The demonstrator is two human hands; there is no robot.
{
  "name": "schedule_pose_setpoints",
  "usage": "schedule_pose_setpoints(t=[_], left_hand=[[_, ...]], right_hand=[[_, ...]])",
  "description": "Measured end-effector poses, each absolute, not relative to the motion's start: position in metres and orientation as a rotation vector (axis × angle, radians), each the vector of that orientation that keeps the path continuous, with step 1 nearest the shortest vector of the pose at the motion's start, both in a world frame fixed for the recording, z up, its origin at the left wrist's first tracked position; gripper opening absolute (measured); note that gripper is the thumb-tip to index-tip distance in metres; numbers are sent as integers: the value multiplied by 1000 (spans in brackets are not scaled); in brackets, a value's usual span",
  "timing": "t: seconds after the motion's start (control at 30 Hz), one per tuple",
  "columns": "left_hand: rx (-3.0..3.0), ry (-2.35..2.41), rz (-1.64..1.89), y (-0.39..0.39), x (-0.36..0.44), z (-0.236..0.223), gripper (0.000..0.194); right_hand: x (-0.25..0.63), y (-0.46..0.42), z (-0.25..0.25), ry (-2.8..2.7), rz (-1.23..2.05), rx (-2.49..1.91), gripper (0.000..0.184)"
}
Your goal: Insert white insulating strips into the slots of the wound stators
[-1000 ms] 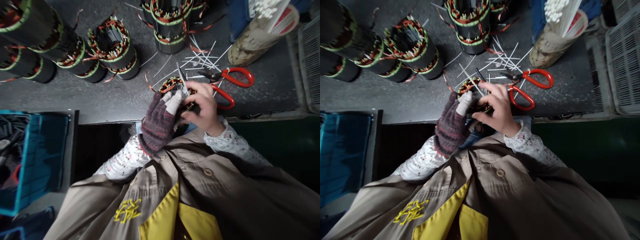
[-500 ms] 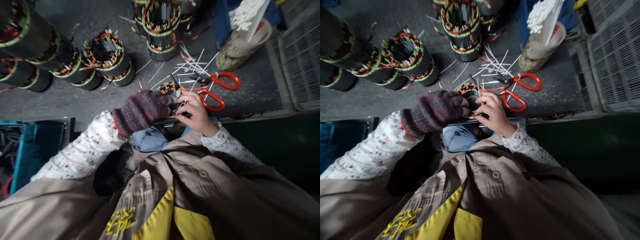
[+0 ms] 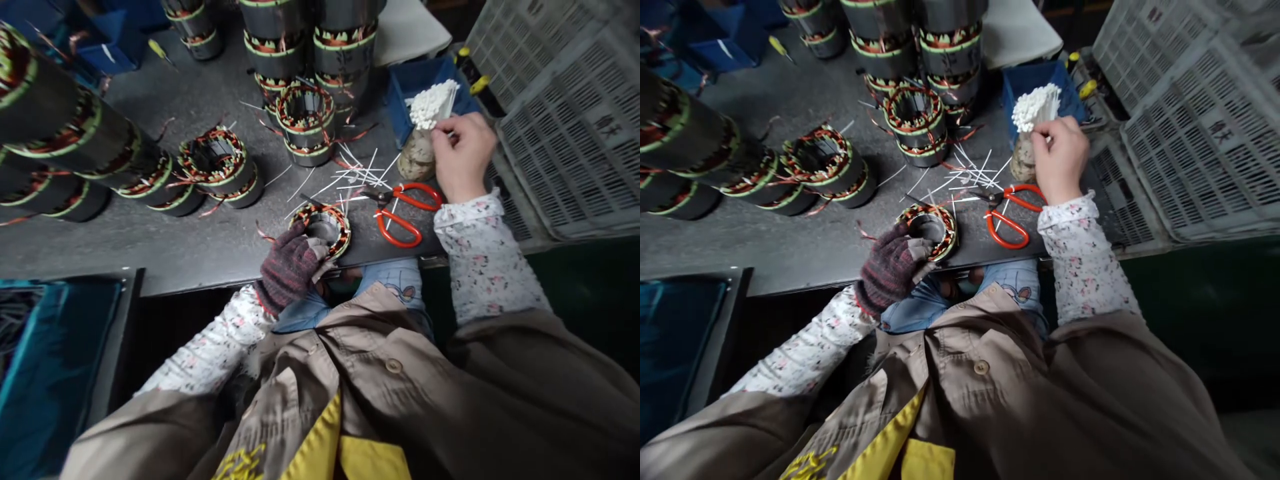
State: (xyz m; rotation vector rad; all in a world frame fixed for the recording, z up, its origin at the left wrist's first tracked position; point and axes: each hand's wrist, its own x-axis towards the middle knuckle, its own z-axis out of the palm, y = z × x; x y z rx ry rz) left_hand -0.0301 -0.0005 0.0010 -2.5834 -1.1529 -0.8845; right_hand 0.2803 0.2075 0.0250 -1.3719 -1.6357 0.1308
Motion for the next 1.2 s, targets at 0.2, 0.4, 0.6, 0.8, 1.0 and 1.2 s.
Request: schedule_pose_setpoints(t=[0.2, 0.4, 0.6, 0.8, 1.0, 1.2], left_hand=[[-2363, -1474, -989, -6, -13, -8, 18], [-2331, -1571, -1028, -10, -5, -5, 32], [-2312, -1633, -931, -10, -3, -5, 66], [-2268, -1730, -1038, -10, 0, -5, 66], [-2391, -1883, -1520, -10, 0, -4, 38], [-2332, -1764, -1397, -7, -2, -1, 23]], right_hand=[[257, 121, 29, -1672, 334, -935, 9], [226, 42, 1, -2052, 342, -393, 8], [234, 23, -12, -2117, 567, -386, 13], [206, 35, -12, -2019, 844, -548, 19], [176, 36, -9, -1799, 973, -737, 20], [181, 29, 0, -1904, 792, -783, 25]])
